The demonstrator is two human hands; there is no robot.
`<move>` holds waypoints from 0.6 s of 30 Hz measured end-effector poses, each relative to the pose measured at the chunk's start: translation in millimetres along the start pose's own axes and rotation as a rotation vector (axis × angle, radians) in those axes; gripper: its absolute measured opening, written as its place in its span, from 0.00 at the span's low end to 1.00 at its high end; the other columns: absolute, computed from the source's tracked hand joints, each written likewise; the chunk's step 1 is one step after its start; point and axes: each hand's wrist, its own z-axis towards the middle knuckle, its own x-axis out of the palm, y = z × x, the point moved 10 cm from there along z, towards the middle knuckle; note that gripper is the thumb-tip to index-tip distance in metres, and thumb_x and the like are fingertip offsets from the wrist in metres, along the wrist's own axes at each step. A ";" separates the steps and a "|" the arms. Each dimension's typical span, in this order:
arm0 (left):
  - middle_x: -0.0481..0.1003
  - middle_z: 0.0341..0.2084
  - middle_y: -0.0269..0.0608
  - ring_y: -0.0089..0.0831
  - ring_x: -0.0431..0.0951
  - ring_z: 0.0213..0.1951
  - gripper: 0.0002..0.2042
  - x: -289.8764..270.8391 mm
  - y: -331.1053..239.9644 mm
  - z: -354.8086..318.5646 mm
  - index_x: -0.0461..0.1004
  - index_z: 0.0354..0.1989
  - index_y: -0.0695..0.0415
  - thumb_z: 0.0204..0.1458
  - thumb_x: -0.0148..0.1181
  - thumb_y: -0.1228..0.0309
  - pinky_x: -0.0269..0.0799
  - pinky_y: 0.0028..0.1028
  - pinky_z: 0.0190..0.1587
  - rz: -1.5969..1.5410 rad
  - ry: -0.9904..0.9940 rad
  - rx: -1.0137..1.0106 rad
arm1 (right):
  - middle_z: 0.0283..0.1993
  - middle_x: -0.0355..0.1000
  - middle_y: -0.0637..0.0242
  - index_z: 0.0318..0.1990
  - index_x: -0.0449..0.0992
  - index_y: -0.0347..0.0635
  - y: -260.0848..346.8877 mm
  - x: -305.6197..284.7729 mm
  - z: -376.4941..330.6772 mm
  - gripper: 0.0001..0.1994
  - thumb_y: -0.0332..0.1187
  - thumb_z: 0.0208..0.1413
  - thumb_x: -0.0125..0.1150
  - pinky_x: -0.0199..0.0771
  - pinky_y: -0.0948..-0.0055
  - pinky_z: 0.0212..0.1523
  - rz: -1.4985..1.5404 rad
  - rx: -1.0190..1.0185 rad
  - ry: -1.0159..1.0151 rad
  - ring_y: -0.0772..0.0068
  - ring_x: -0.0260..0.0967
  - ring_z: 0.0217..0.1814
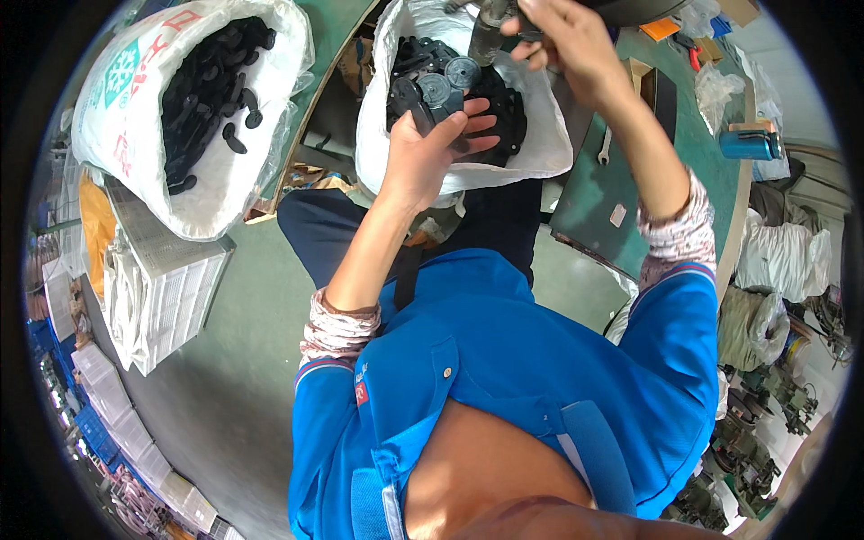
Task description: The person repeatedly picks small black plastic parts from a white sack, places them into a machine, and then transfers the processed parts into a second white sack. The person handles the parts one at a time in a repetitive cycle.
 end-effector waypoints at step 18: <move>0.75 0.41 0.50 0.37 0.80 0.37 0.12 11.4 11.3 -4.5 0.69 0.48 0.68 0.56 0.53 0.78 0.81 0.31 0.38 0.166 0.069 -0.042 | 0.38 0.73 0.66 0.52 0.73 0.36 -26.0 47.7 -56.5 0.16 0.36 0.62 0.53 0.66 0.80 0.37 -0.347 -0.207 0.105 0.80 0.67 0.36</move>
